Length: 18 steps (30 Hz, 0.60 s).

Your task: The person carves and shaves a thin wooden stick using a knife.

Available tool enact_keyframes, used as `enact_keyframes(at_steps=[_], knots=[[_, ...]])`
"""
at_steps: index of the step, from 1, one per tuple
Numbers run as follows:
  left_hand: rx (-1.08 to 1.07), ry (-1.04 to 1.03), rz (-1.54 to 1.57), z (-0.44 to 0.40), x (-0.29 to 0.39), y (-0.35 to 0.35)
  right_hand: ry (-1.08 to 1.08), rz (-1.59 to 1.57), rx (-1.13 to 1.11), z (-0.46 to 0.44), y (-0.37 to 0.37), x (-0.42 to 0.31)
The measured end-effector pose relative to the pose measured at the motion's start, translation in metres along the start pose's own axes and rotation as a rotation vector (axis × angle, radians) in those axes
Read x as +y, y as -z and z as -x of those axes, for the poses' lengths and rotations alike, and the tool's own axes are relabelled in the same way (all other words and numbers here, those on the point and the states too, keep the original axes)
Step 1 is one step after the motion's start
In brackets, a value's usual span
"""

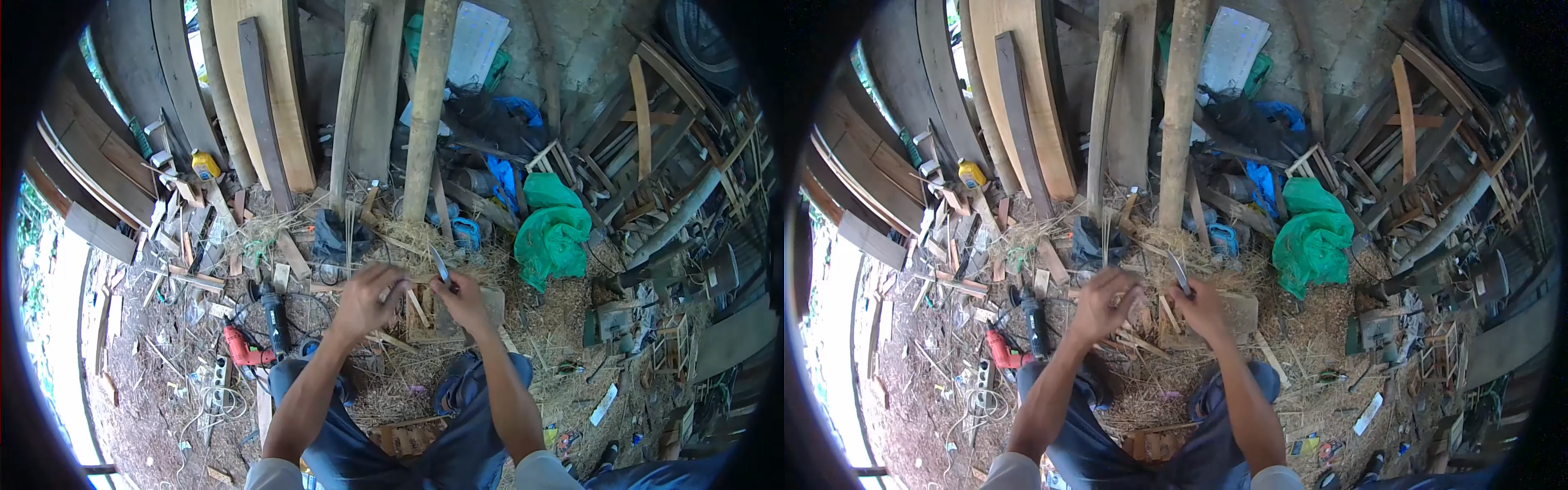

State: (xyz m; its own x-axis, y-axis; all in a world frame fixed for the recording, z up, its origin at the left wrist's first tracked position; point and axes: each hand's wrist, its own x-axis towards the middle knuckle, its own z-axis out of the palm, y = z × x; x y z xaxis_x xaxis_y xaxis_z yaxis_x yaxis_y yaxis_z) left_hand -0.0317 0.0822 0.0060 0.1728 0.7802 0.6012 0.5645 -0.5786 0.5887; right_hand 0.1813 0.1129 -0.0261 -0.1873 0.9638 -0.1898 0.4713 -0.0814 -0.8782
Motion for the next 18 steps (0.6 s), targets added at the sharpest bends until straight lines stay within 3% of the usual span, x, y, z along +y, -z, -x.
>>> enact_keyframes(at_steps=[2,4,5,7,10,12,14,18], knots=[[0.045,-0.014,-0.129,-0.009,-0.025,0.008,0.011,0.041,-0.083,-0.021,-0.001,-0.013],[-0.08,0.097,-0.206,-0.005,-0.054,0.017,0.047,0.135,-0.221,-0.037,0.004,-0.027],[-0.159,0.272,-0.035,-0.001,-0.064,0.019,0.046,0.133,-0.236,-0.043,0.005,-0.029],[-0.162,0.307,0.002,0.003,-0.074,0.021,-0.036,-0.156,-0.267,-0.055,0.01,-0.028],[-0.148,0.307,0.07,0.002,-0.074,0.017,-0.108,-0.231,-0.225,-0.066,0.012,-0.012],[-0.251,0.458,0.07,0.0,-0.075,0.017,-0.148,-0.307,-0.212,-0.074,0.017,0.005],[-0.271,0.456,0.098,-0.001,-0.08,0.01,-0.179,-0.388,-0.205,-0.081,0.017,0.015],[-0.173,0.438,0.085,-0.003,-0.088,-0.003,-0.147,-0.349,-0.093,-0.091,0.007,0.026]])
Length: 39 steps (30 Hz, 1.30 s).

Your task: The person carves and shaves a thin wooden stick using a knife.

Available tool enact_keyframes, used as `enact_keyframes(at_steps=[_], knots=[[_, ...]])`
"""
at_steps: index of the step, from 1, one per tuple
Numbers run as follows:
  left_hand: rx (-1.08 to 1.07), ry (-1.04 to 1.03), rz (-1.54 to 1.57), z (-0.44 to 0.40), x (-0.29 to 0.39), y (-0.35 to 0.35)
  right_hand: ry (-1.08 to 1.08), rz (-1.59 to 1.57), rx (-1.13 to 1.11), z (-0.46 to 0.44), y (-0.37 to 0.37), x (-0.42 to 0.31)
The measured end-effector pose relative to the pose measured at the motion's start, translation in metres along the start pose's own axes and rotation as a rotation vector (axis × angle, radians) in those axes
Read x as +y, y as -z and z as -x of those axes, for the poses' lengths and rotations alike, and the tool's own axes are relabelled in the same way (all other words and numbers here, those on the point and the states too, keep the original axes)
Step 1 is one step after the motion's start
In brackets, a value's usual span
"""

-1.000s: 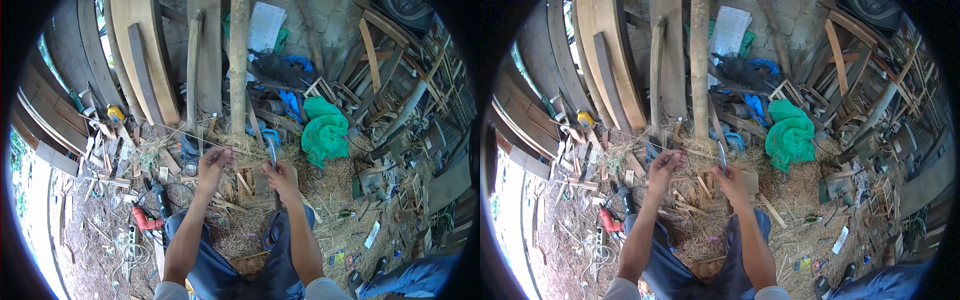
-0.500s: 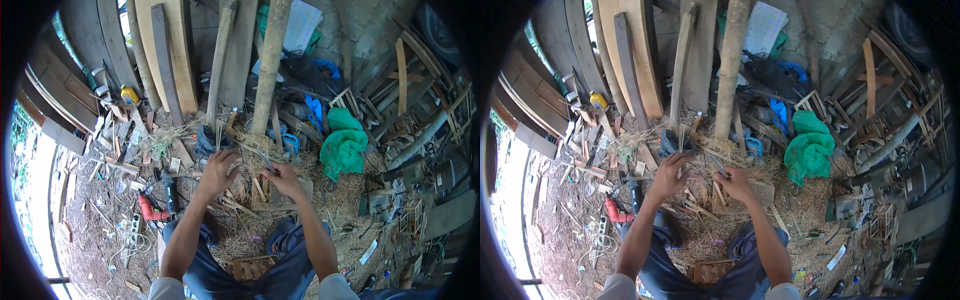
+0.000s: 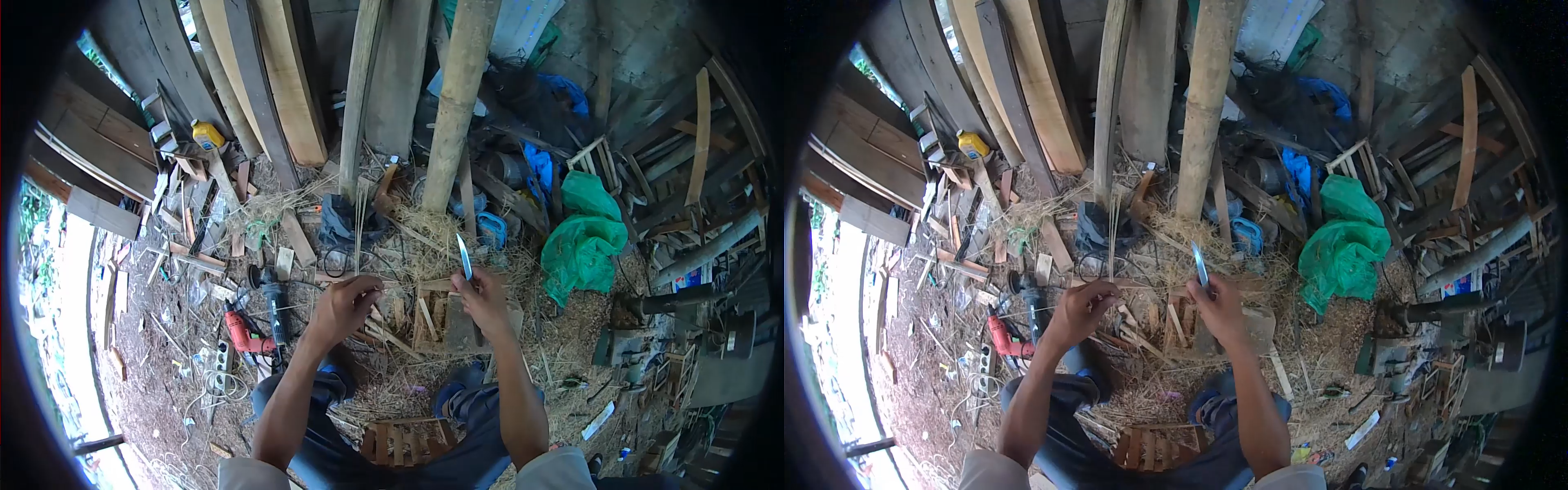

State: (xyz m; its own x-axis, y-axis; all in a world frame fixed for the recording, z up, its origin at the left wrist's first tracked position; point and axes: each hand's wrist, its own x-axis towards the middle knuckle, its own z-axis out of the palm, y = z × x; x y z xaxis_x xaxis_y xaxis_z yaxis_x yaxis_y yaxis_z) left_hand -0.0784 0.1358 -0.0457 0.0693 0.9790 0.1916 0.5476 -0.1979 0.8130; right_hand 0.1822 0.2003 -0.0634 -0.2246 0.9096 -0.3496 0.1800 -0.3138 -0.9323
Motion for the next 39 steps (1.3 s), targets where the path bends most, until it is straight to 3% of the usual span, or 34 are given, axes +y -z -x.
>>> enact_keyframes(at_steps=[5,7,14,16,36,38,39], knots=[[0.032,0.062,0.008,-0.002,0.006,-0.003,0.039,-0.045,-0.016,0.0,-0.004,-0.02],[0.046,0.061,-0.006,0.0,0.012,-0.004,0.03,-0.335,0.007,0.007,-0.009,-0.028],[0.013,0.18,0.08,0.004,0.023,-0.002,0.107,-0.336,0.063,0.018,-0.011,-0.013],[0.08,0.074,0.02,0.004,0.026,-0.002,0.091,-0.285,-0.053,0.03,-0.015,-0.025],[0.068,0.078,0.072,0.031,0.027,0.019,-0.1,-0.466,-0.451,0.034,-0.086,-0.008],[-0.005,0.168,0.092,0.033,0.035,0.023,-0.134,-0.493,-0.457,0.038,-0.084,-0.012],[0.013,0.118,0.114,0.034,0.036,0.025,-0.125,-0.475,-0.433,0.039,-0.085,-0.015]])
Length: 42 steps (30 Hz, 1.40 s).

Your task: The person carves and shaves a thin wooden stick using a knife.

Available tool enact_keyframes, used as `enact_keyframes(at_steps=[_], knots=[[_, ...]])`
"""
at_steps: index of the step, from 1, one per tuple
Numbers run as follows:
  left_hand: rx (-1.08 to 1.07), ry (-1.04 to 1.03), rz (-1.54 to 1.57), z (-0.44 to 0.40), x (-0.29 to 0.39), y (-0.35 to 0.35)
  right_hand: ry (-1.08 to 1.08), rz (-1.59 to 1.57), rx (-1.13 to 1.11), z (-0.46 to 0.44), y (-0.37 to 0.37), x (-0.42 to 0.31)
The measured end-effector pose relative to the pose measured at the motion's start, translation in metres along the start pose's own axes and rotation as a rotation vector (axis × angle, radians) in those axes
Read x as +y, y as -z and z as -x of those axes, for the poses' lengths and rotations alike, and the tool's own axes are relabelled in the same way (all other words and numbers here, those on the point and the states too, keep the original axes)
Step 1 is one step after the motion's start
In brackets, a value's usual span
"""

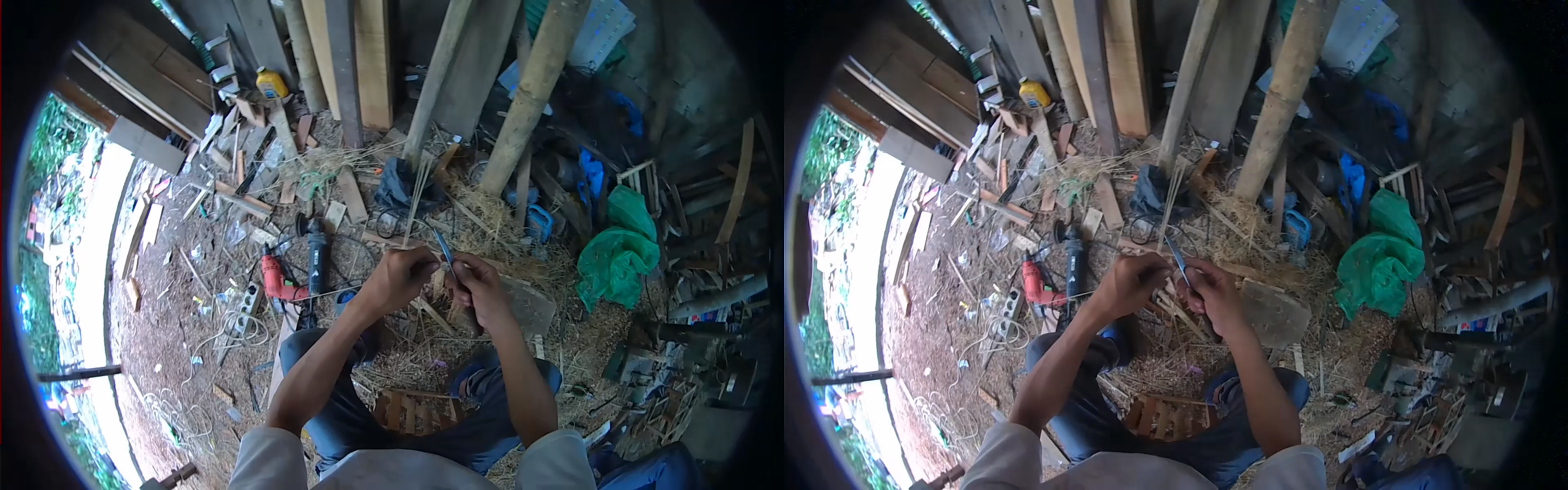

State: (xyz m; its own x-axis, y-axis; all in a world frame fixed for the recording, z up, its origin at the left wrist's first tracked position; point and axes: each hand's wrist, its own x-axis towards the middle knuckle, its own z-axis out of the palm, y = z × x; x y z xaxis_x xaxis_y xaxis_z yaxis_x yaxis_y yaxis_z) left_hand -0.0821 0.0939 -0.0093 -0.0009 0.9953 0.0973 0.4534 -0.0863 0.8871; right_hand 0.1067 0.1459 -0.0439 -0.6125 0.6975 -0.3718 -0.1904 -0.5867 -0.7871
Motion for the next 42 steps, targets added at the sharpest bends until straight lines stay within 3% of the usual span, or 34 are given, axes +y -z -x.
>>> enact_keyframes(at_steps=[7,14,21,23,29,31,35,39,41,42], knots=[[0.144,-0.004,-0.174,0.029,0.012,0.022,0.025,0.042,0.035,-0.003,-0.042,-0.005],[0.272,-0.036,-0.408,0.112,0.045,0.091,0.091,0.277,-0.086,0.028,-0.145,-0.004],[0.499,-0.02,-0.28,0.196,0.048,0.113,0.175,0.554,-0.231,0.062,-0.218,0.031],[0.51,-0.028,-0.291,0.215,0.047,0.112,0.146,0.515,-0.134,0.067,-0.223,0.04],[0.47,0.003,-0.372,0.262,0.036,0.106,-0.017,0.433,-0.184,0.092,-0.233,0.06],[0.502,-0.08,-0.356,0.268,0.037,0.103,0.029,0.489,-0.18,0.094,-0.229,0.066],[0.506,-0.021,-0.378,0.275,0.037,0.1,0.105,0.385,0.022,0.091,-0.207,0.048],[0.467,-0.04,-0.394,0.253,0.05,0.086,0.097,0.309,-0.132,0.093,-0.183,0.035],[0.466,-0.034,-0.367,0.239,0.056,0.076,-0.005,0.46,-0.151,0.11,-0.194,0.032],[0.471,-0.022,-0.341,0.235,0.058,0.072,-0.022,0.36,-0.195,0.109,-0.193,0.041]])
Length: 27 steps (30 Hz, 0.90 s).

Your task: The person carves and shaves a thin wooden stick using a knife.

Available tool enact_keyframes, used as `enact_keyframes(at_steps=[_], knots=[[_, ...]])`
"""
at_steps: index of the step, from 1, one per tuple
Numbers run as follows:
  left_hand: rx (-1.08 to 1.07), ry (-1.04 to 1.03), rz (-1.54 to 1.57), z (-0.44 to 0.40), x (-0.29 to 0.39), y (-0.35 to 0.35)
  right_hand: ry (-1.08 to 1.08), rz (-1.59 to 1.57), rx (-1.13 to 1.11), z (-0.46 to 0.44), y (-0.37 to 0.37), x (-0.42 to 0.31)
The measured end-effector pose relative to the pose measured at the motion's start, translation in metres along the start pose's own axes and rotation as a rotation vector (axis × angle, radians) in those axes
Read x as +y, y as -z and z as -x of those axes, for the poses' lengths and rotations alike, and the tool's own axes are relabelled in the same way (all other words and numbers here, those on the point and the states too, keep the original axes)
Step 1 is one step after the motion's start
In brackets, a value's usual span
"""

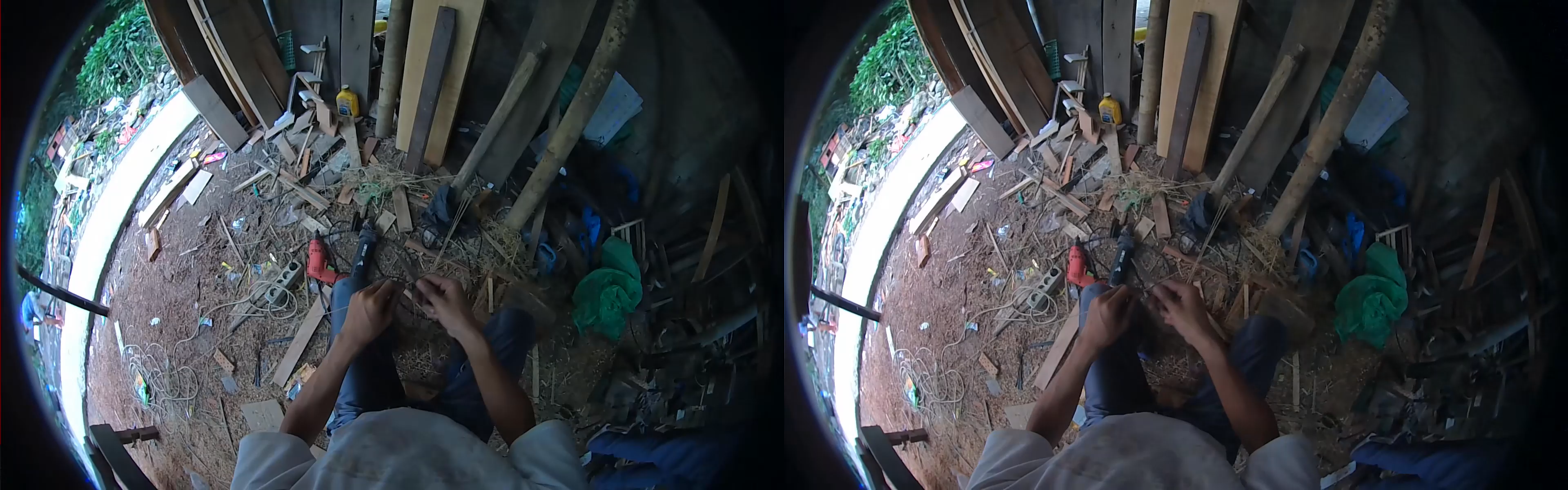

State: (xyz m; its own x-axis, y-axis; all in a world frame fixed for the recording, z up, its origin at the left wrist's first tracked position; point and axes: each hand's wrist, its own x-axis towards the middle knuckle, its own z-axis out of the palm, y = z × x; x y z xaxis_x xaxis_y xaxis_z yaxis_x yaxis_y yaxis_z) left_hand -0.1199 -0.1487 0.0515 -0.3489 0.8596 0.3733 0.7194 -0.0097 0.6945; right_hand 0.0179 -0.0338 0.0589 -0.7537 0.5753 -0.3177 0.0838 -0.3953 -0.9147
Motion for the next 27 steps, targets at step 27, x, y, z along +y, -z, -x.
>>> enact_keyframes(at_steps=[27], knots=[[-0.013,-0.121,0.024,0.021,-0.007,-0.01,-0.023,0.12,0.154,0.008,0.026,0.006]])
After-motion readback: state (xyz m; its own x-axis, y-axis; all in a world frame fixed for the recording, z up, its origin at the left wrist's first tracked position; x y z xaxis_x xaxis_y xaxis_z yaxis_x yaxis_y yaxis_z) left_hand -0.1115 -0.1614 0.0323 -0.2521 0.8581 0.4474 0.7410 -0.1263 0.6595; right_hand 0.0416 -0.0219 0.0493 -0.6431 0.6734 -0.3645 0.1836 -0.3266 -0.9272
